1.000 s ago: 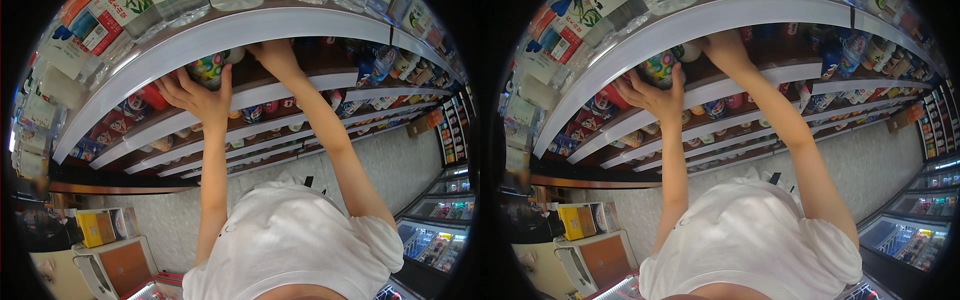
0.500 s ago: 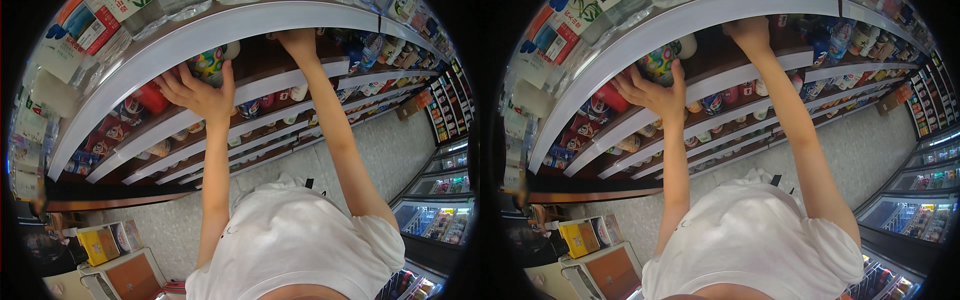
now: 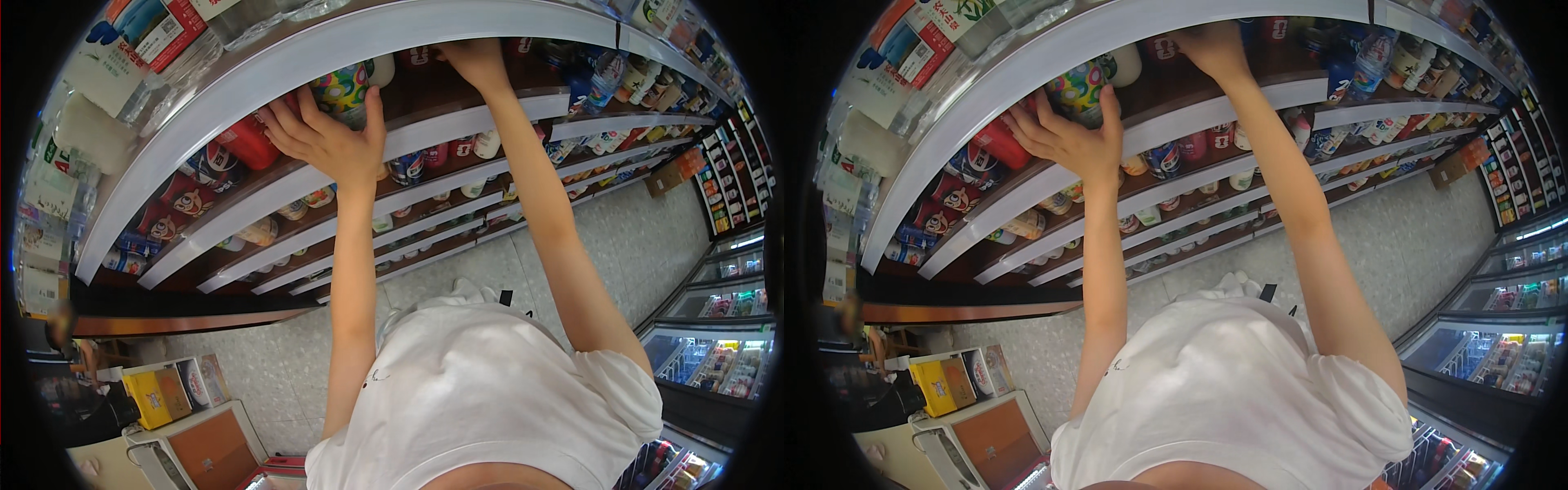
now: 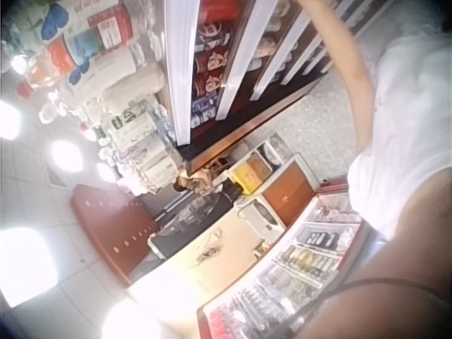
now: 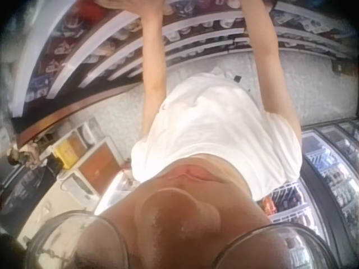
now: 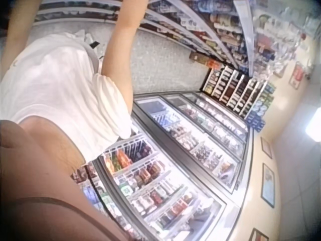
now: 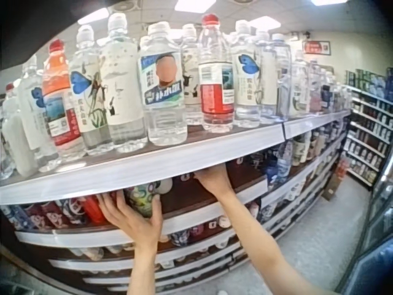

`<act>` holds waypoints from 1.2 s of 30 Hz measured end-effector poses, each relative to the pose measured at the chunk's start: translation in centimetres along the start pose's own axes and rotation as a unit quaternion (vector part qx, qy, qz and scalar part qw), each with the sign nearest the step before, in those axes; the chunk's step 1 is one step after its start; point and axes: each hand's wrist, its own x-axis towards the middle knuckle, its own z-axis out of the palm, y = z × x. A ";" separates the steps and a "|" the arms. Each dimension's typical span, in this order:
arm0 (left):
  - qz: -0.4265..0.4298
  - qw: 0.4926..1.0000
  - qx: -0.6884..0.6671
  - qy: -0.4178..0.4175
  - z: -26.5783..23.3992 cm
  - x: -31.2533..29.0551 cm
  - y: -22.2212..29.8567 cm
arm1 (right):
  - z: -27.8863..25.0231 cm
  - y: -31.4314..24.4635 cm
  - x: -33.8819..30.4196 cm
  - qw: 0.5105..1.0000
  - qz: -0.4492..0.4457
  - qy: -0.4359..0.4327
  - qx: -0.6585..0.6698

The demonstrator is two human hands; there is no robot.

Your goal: Organize and rearrange various bottled and canned drinks on supermarket shelves.

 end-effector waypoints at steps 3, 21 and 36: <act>-0.001 1.000 0.004 0.001 -0.1 0.2 -0.1 | -4.6 0.2 -0.8 0.991 -0.027 0.088 -0.097; 0.004 1.000 -0.002 0.006 0.1 0.1 0.1 | -6.4 2.9 2.0 0.865 -0.237 0.108 -0.429; 0.012 1.000 -0.002 0.014 0.2 0.2 0.1 | -2.2 -6.8 -1.2 0.969 -0.212 -0.045 -0.116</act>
